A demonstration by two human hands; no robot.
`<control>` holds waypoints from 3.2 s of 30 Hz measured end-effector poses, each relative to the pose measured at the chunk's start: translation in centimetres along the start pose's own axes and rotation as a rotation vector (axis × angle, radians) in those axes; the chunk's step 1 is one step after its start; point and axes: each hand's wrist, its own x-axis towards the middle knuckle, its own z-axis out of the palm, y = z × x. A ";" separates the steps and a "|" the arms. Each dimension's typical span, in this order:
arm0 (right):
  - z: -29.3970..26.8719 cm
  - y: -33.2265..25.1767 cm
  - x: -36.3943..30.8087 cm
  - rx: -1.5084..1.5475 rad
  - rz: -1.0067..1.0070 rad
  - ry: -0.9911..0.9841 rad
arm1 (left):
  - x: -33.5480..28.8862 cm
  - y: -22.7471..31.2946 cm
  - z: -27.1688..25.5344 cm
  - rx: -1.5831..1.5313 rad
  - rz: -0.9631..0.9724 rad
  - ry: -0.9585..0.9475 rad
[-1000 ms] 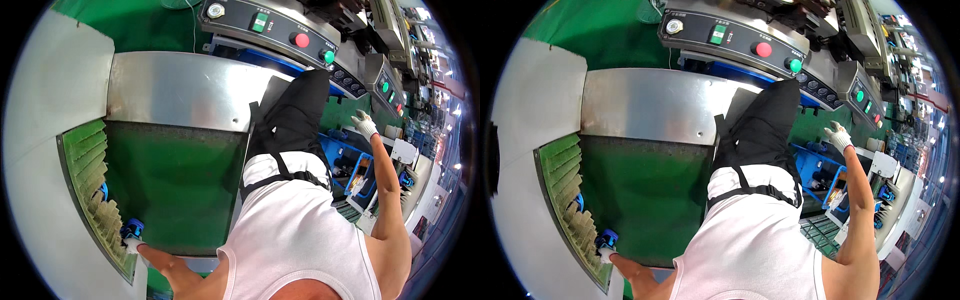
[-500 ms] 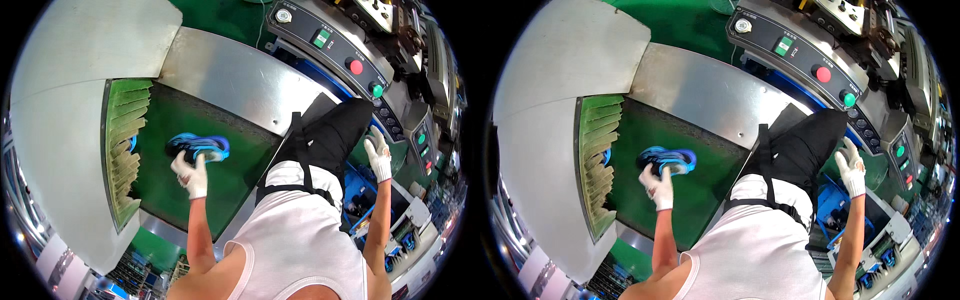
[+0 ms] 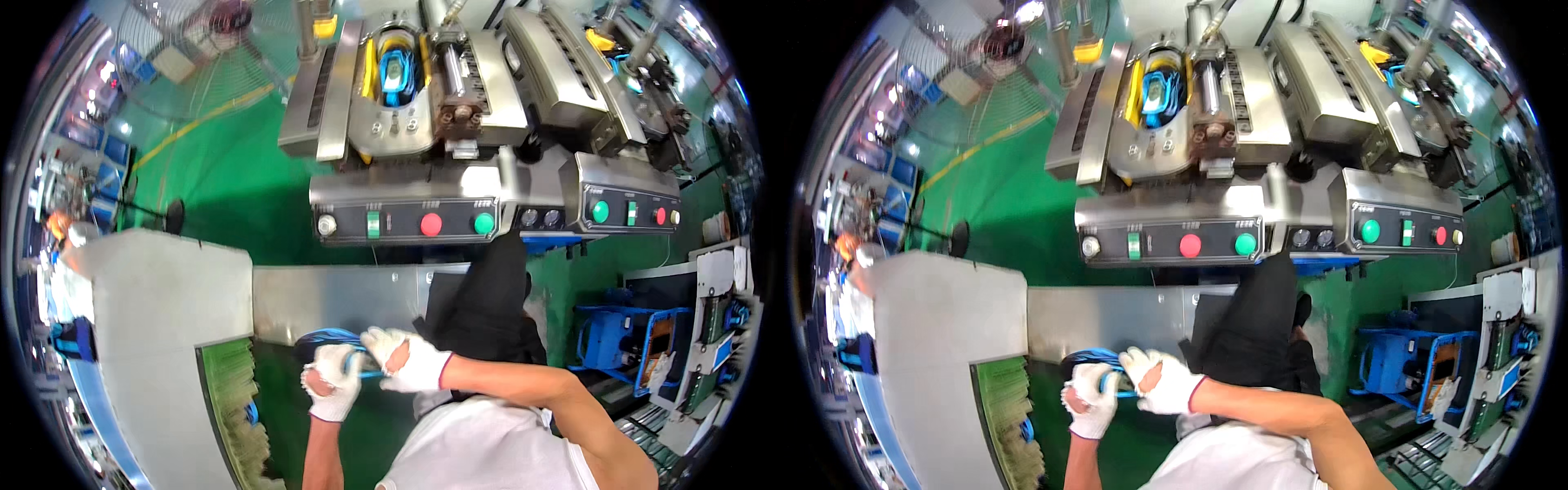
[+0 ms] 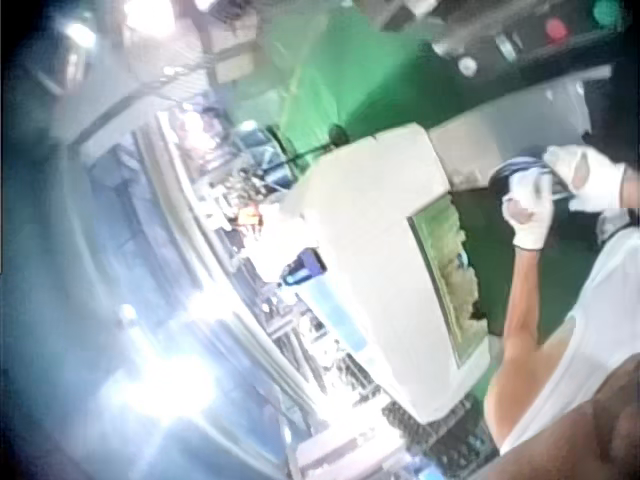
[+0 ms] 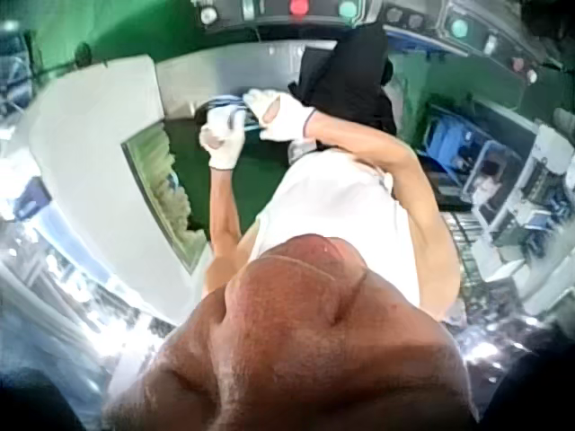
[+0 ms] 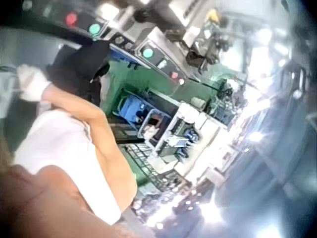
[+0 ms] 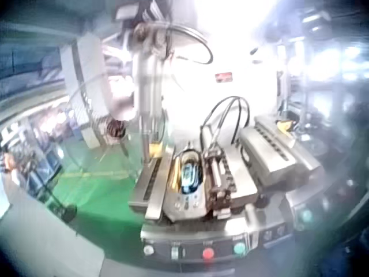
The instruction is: The person repeatedly picks up blue and black shoe soles from a green tray, places them into a machine, presses a green button, and then removes the processed soles to place them on a conveyor belt. This cycle is performed continuously throughout the video.
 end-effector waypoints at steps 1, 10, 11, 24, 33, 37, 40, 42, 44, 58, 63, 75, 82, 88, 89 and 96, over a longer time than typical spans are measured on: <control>0.6 0.4 0.8 0.007 0.069 0.012 | 2.1 1.7 0.2 -0.064 0.140 -0.066; -15.1 6.1 -11.9 0.676 0.639 0.168 | 25.2 17.3 -2.2 -0.060 0.839 -0.044; -15.1 5.4 -13.8 0.971 0.579 0.347 | 28.3 17.1 -1.8 -0.071 0.778 0.076; -11.8 6.6 -23.9 1.514 0.498 0.991 | 55.9 11.8 14.1 0.303 -0.066 0.069; -11.0 6.5 -23.0 1.661 0.528 1.060 | 56.3 12.7 1.2 0.280 0.123 0.156; -12.4 6.0 -20.3 1.493 0.681 1.135 | 44.4 11.8 -7.4 0.022 0.195 0.338; -13.3 7.2 -18.0 1.425 0.644 1.095 | 33.5 8.3 -9.8 -0.042 0.184 0.417; -16.0 7.0 -16.1 1.533 0.564 1.026 | 26.5 4.8 -9.5 -0.028 0.130 0.412; -22.1 5.2 -9.8 1.364 0.509 0.991 | 19.8 1.3 -9.0 -0.035 0.027 0.348; -39.1 15.4 30.1 0.495 0.715 0.802 | 1.2 -16.6 4.0 0.031 -0.406 0.048; -36.3 24.0 33.6 -0.382 0.827 0.596 | 0.4 -17.4 4.2 -0.040 -0.370 0.023; -34.6 11.0 30.7 -0.331 0.702 0.658 | 0.1 -17.1 5.6 -0.009 -0.420 0.122; -18.6 5.8 7.2 -0.299 -0.074 0.604 | 0.9 -10.9 5.6 -0.154 -0.633 -0.057; -13.8 17.3 1.1 -0.520 0.293 0.465 | 2.6 -14.6 5.8 0.079 0.080 -0.099; -14.3 16.3 1.0 -0.402 0.228 0.545 | 3.0 -14.9 6.0 0.072 0.060 -0.126; -9.7 12.7 -5.3 -0.056 -0.003 0.599 | 6.8 -3.1 3.8 0.079 0.078 -0.087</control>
